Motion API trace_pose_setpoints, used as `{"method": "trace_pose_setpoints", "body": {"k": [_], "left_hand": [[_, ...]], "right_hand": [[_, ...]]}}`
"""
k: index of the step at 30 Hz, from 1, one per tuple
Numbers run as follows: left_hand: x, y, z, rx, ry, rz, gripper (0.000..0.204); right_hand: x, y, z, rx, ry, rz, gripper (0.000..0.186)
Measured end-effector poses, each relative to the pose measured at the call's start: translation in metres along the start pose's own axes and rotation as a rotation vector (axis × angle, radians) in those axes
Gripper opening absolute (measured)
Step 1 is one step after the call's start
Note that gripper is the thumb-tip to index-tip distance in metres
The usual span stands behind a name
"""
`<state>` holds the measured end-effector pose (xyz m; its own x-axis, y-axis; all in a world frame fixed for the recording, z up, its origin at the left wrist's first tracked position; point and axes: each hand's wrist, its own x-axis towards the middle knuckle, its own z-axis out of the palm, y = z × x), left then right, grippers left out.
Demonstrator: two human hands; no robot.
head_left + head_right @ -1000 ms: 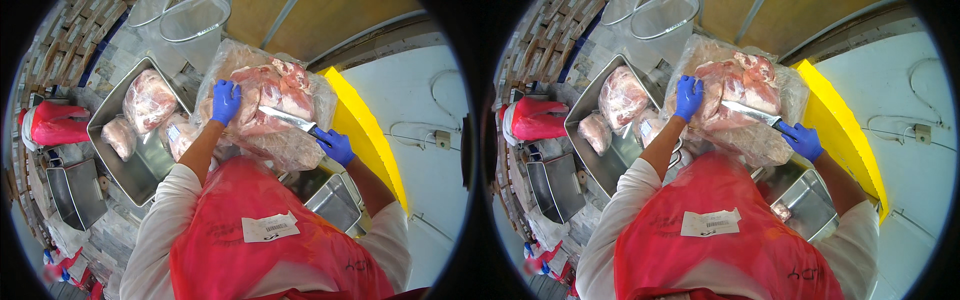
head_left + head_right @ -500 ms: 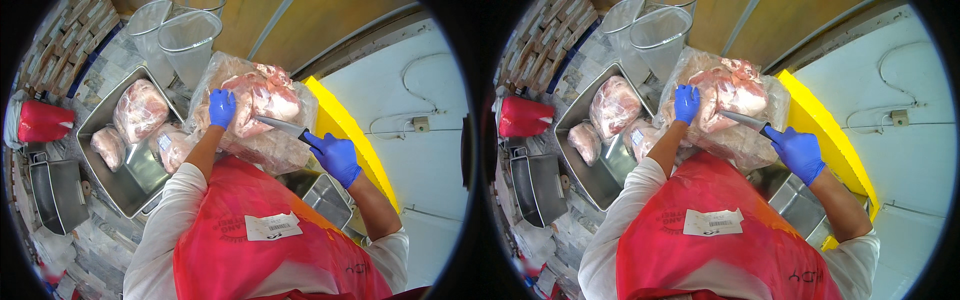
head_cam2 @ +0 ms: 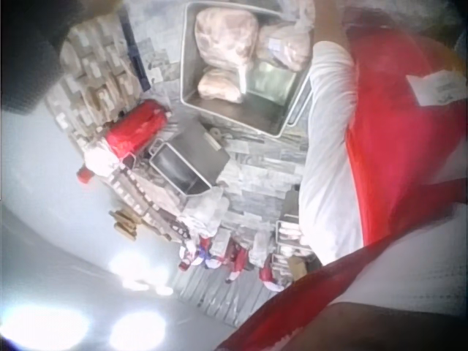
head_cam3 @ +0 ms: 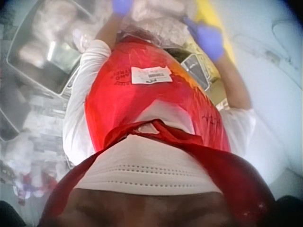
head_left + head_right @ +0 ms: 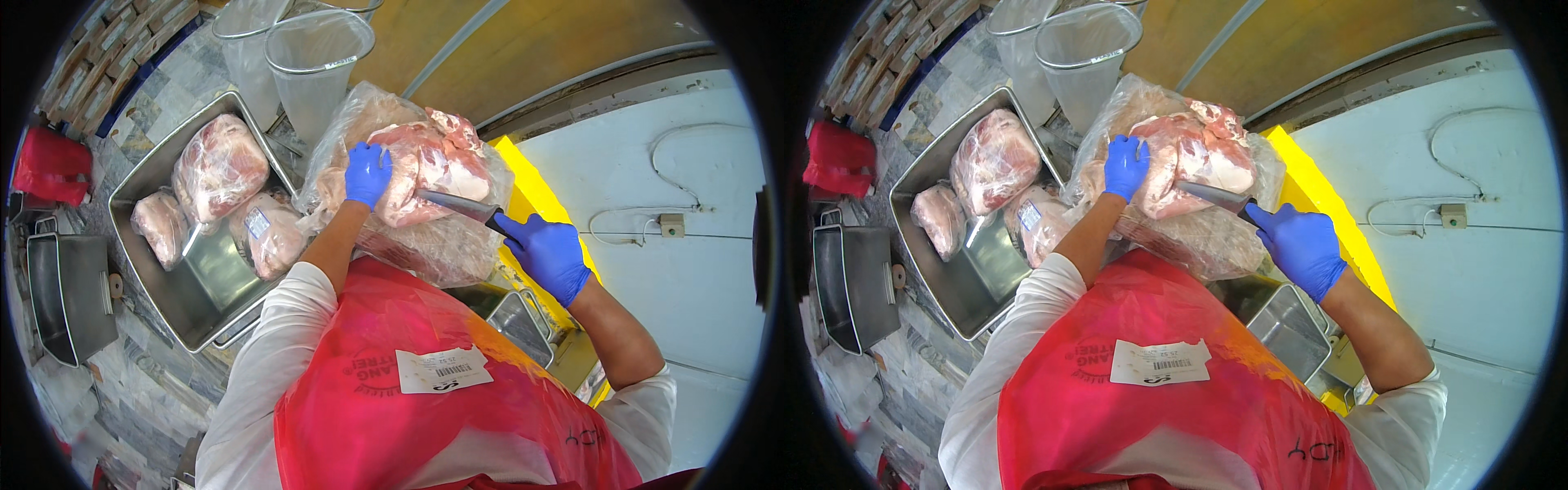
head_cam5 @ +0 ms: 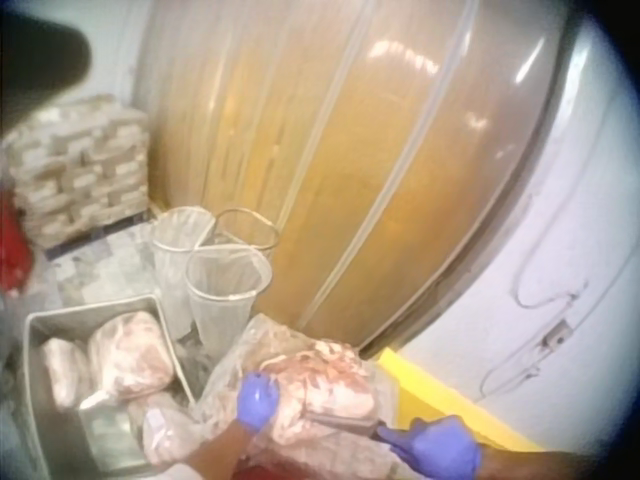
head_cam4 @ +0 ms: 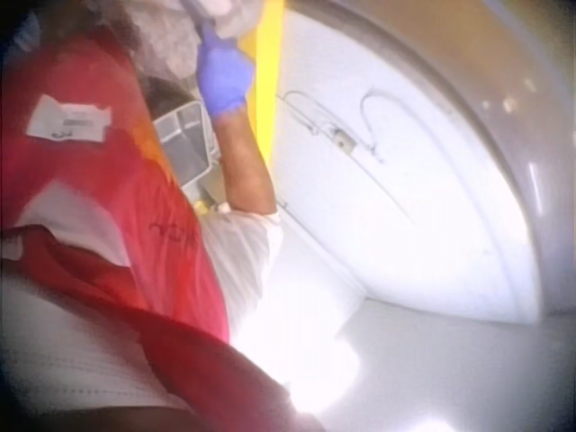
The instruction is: The person unpacks vacuum-sealed meat portions from a metal tray and places them on a work surface. They use a knife to cut and trim the meat, separating pieces and placing them into a tray.
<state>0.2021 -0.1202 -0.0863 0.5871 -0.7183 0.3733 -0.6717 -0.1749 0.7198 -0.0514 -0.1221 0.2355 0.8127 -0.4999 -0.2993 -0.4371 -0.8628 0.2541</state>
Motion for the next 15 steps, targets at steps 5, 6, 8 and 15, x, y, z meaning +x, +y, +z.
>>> {"method": "trace_pose_setpoints", "body": {"k": [5,6,8,15], "left_hand": [[-0.004,-0.002,0.002,-0.012,0.015,-0.015,0.018],[-0.006,-0.002,0.002,-0.032,0.011,-0.022,0.018],[-0.009,-0.004,0.001,-0.069,0.006,-0.040,0.017],[-0.006,-0.009,0.014,-0.091,-0.030,0.000,0.017]], "right_hand": [[0.018,-0.001,-0.005,-0.005,-0.087,-0.005,0.044],[0.023,-0.001,-0.004,-0.026,-0.101,-0.013,0.044],[0.032,0.000,-0.001,-0.067,-0.130,-0.037,0.045],[0.020,0.054,0.069,0.249,-0.025,-0.023,0.044]]}}
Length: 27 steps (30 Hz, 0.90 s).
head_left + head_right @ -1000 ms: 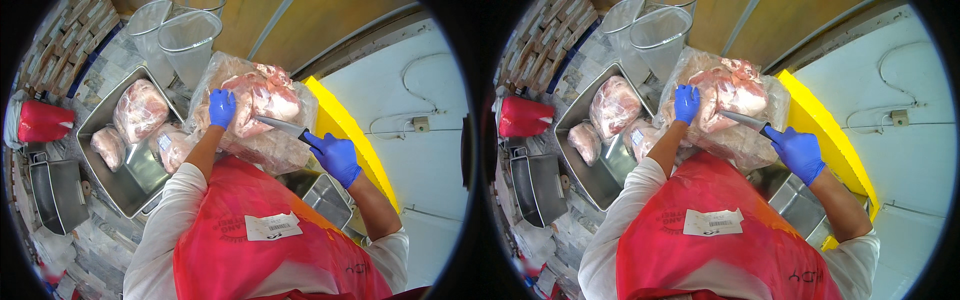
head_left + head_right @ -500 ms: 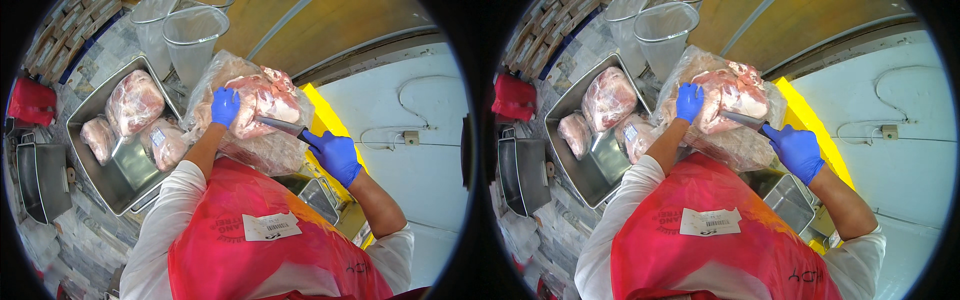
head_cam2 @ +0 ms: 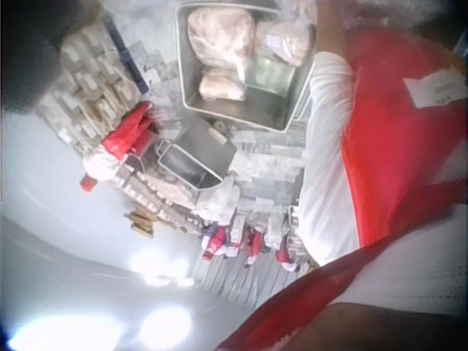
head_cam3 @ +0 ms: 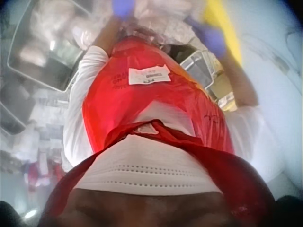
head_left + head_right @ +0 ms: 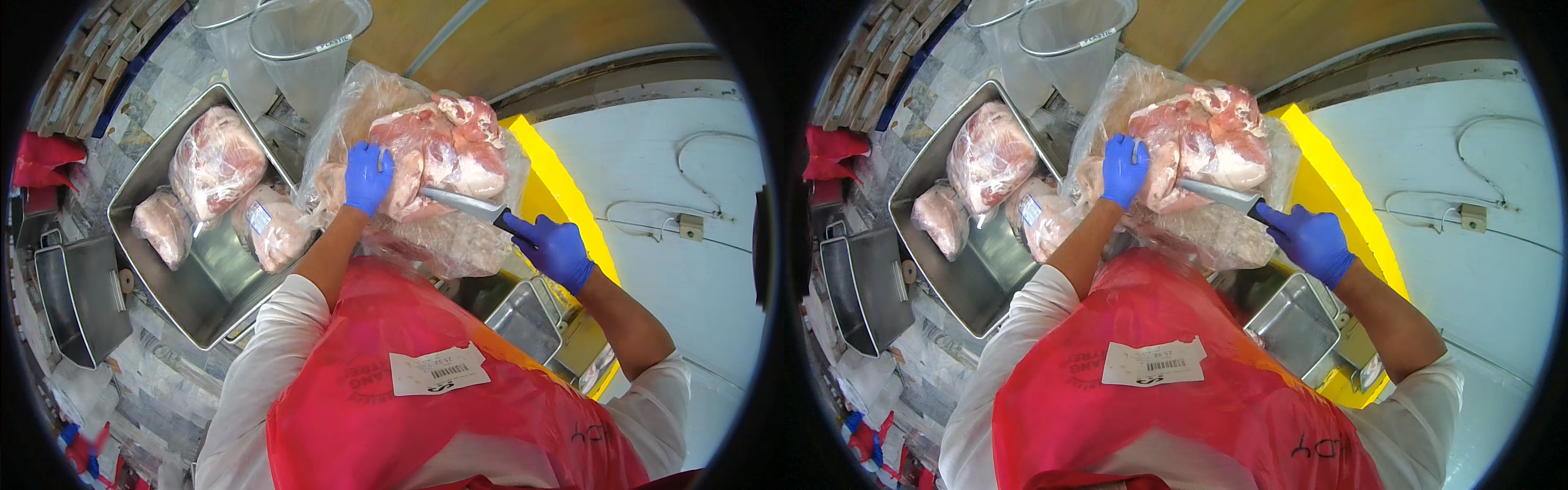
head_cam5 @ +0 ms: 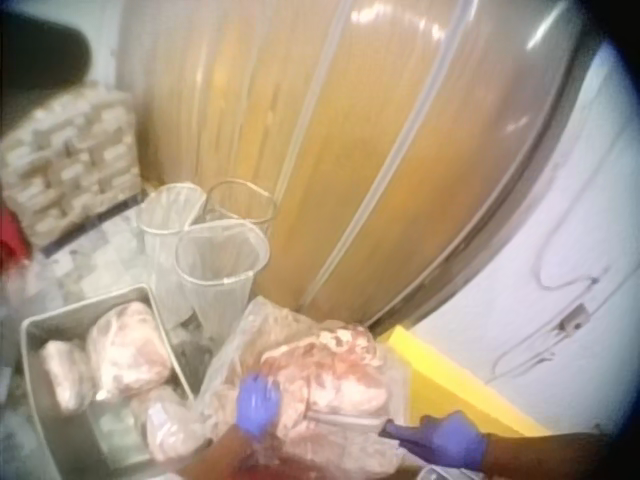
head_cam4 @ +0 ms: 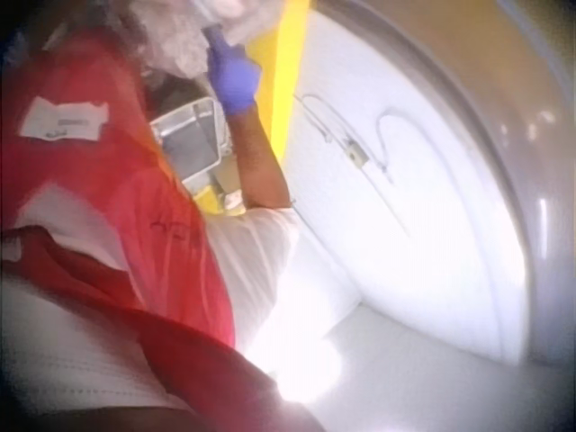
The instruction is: The person unpacks vacuum-sealed meat portions from a metal tray and places them on a work surface. They use a knife to cut and trim the meat, separating pieces and placing them into a tray.
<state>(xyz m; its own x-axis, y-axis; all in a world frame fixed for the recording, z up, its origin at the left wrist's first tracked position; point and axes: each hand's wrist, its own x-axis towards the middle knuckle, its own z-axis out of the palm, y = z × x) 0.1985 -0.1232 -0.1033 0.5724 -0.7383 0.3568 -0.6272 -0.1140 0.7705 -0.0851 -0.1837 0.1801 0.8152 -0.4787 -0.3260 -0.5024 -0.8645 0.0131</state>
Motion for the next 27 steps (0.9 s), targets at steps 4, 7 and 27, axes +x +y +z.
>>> {"method": "trace_pose_setpoints", "body": {"k": [4,7,27], "left_hand": [[0.008,-0.005,0.002,-0.007,-0.044,-0.016,0.017],[0.015,-0.003,-0.005,-0.015,-0.068,-0.036,0.017],[0.001,-0.004,-0.012,0.091,-0.023,-0.006,0.017]], "right_hand": [[-0.015,0.042,0.054,0.119,0.081,-0.024,0.043],[-0.018,0.063,0.092,0.154,0.122,-0.043,0.044],[0.017,-0.031,-0.029,-0.088,-0.069,-0.003,0.040]]}}
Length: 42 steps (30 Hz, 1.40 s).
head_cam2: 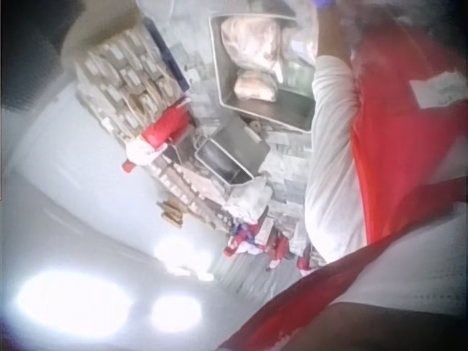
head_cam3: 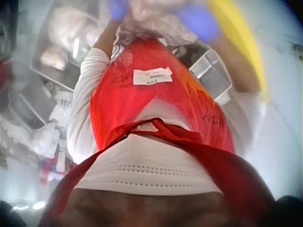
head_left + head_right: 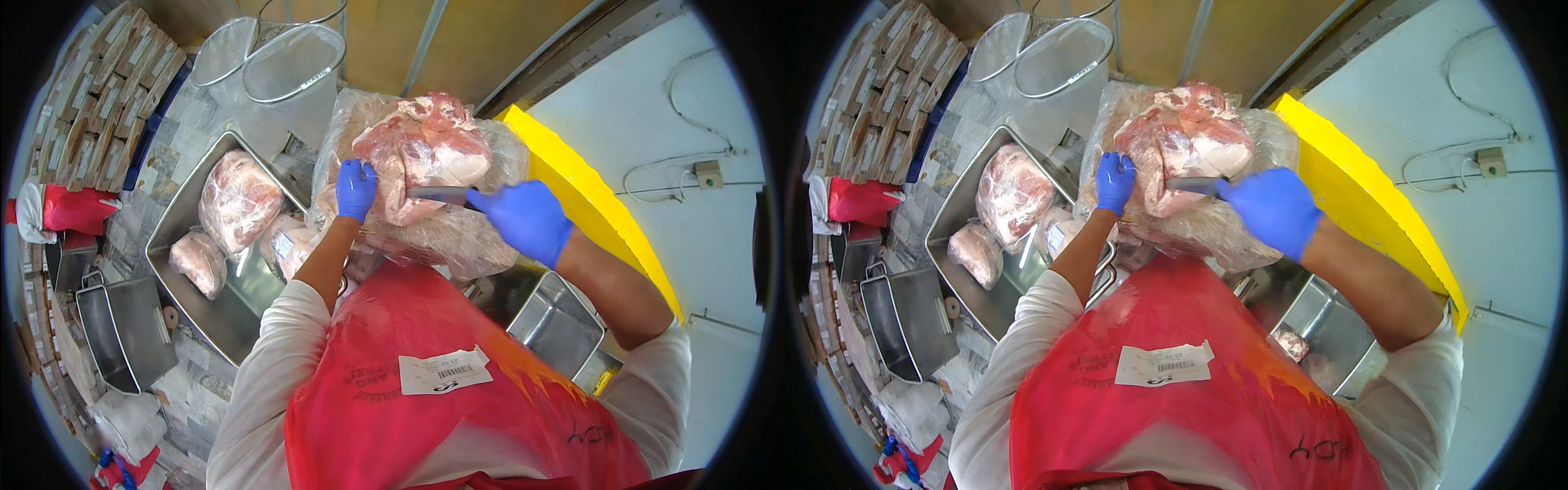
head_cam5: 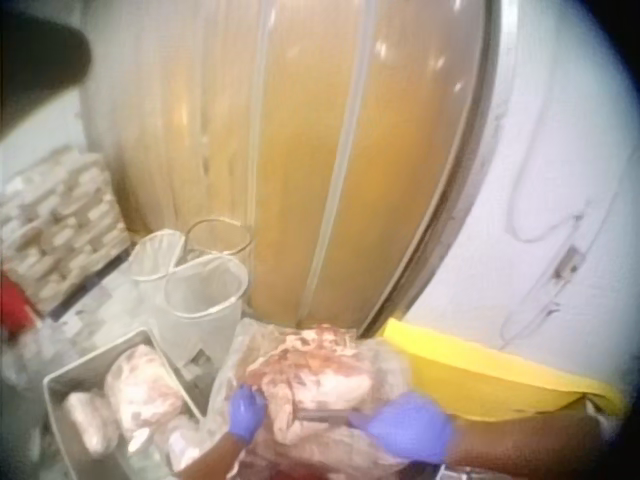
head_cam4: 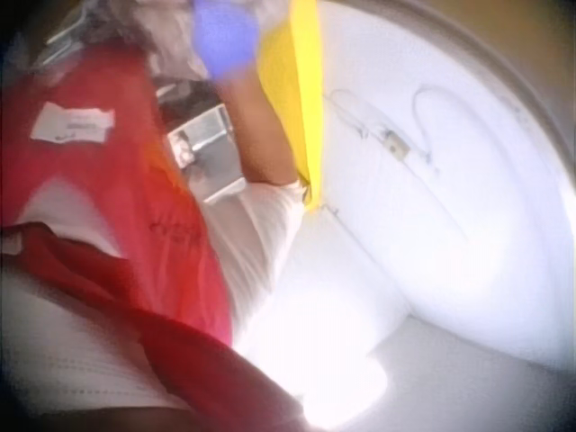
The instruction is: The person unpacks vacuum-sealed meat portions from a metal tray and places them on a work surface. They use a knife to cut and trim the meat, separating pieces and placing them into a tray.
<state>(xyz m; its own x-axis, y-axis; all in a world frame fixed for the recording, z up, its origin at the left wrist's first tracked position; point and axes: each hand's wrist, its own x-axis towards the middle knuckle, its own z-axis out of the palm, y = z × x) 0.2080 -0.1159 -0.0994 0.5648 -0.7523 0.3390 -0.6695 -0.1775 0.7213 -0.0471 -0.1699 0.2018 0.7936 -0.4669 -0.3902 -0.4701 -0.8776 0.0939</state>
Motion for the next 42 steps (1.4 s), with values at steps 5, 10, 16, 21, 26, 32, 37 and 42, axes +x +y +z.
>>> {"method": "trace_pose_setpoints", "body": {"k": [5,10,16,21,26,32,37,42], "left_hand": [[-0.008,-0.005,0.016,-0.030,0.048,0.022,0.016],[-0.010,-0.029,0.040,-0.213,0.005,0.170,0.021],[0.006,-0.010,-0.001,-0.065,-0.194,-0.155,0.026],[-0.001,0.013,-0.011,-0.173,-0.102,-0.118,0.045],[-0.006,0.031,-0.024,-0.082,-0.106,-0.062,0.084],[-0.007,0.073,-0.052,0.059,-0.273,-0.389,0.083],[-0.004,0.083,-0.035,0.176,-0.299,-0.254,0.047],[0.002,0.114,-0.032,0.056,-0.264,-0.129,0.025]], "right_hand": [[0.041,-0.060,-0.032,0.296,0.162,-0.215,0.029],[0.096,-0.131,-0.088,-0.125,-0.090,-0.171,0.030],[0.040,-0.090,-0.035,0.117,0.228,-0.135,0.031],[-0.058,-0.025,0.071,0.353,0.158,0.358,0.047],[-0.151,-0.012,0.249,0.665,0.570,0.658,0.045],[-0.107,-0.026,0.317,0.898,0.512,1.026,0.046],[-0.054,-0.015,0.345,0.798,0.538,0.937,0.051],[-0.007,-0.020,0.274,0.714,0.894,0.548,0.062]]}}
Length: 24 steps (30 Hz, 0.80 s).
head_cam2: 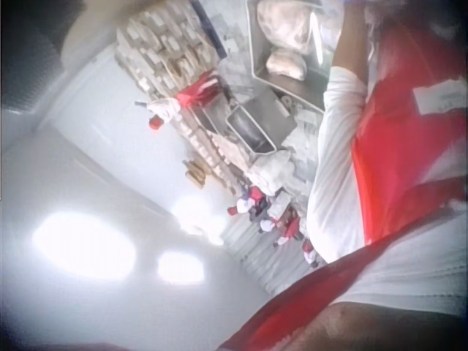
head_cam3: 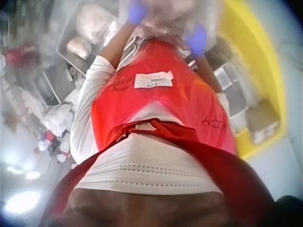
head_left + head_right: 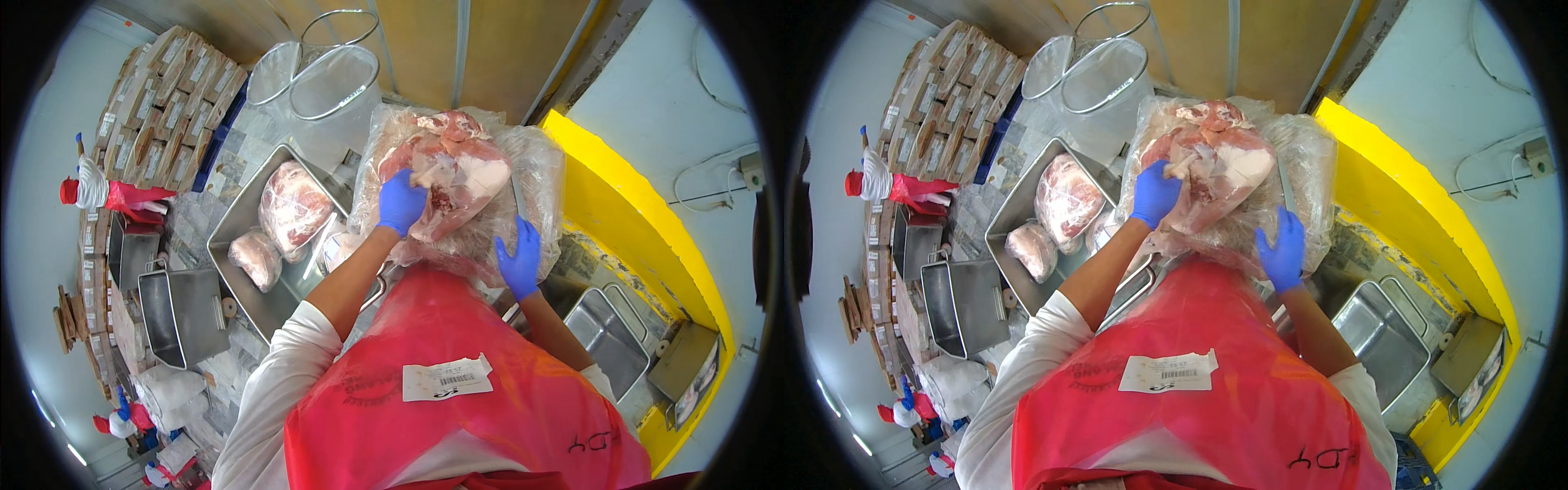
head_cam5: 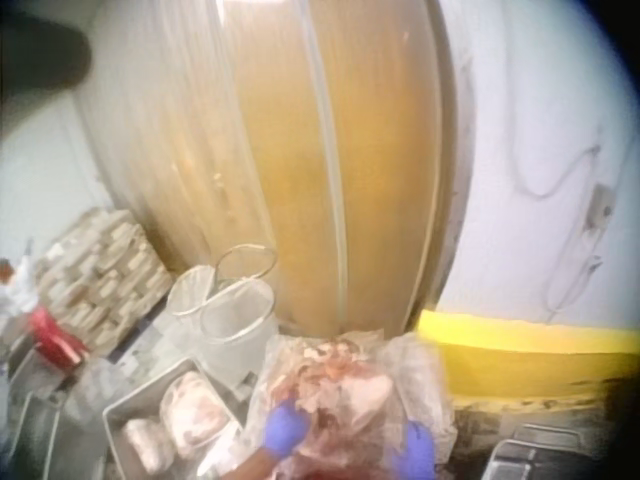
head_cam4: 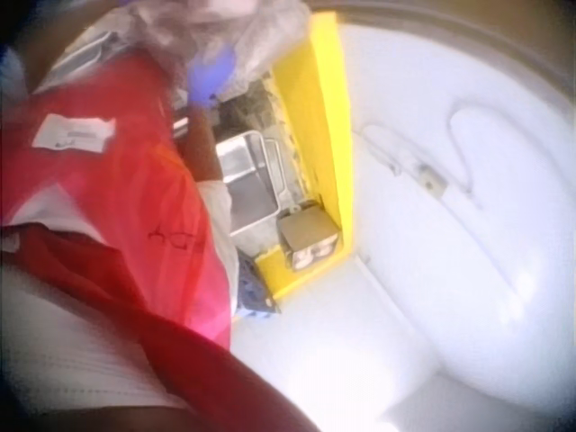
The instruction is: The person unpacks vacuum-sealed meat portions from a metal tray and places them on a work surface. They use a knife to cut and trim the meat, separating pieces and placing them into a tray.
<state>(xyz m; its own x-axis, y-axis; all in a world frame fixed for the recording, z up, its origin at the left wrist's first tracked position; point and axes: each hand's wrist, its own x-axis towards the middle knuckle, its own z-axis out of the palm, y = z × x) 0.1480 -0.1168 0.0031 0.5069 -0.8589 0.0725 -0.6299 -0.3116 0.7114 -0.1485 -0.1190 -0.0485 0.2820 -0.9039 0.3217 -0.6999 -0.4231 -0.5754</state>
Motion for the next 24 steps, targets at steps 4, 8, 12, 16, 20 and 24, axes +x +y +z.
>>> {"method": "trace_pose_setpoints", "body": {"k": [4,8,12,16,20,24], "left_hand": [[0.004,0.008,0.022,-0.144,-0.041,-0.063,0.030],[0.016,-0.012,0.032,-0.396,-0.109,-0.270,0.033],[0.012,0.050,-0.023,-0.812,-0.492,-0.483,0.037],[-0.003,0.002,-0.026,-0.724,-0.304,-0.154,0.048],[-0.048,-0.030,-0.005,0.251,-0.128,0.389,0.076],[-0.062,-0.006,-0.015,0.400,-0.298,0.246,0.099]], "right_hand": [[0.041,-0.079,0.031,0.502,-0.265,-0.104,0.075],[0.064,-0.135,0.062,0.287,-0.217,-0.004,0.065],[0.068,-0.096,0.090,0.239,-0.179,0.227,0.047],[0.082,-0.074,0.086,0.351,-0.187,0.408,0.038],[0.101,-0.068,0.079,0.628,-0.221,0.708,0.038],[0.103,-0.057,0.082,0.838,-0.228,0.862,0.037]]}}
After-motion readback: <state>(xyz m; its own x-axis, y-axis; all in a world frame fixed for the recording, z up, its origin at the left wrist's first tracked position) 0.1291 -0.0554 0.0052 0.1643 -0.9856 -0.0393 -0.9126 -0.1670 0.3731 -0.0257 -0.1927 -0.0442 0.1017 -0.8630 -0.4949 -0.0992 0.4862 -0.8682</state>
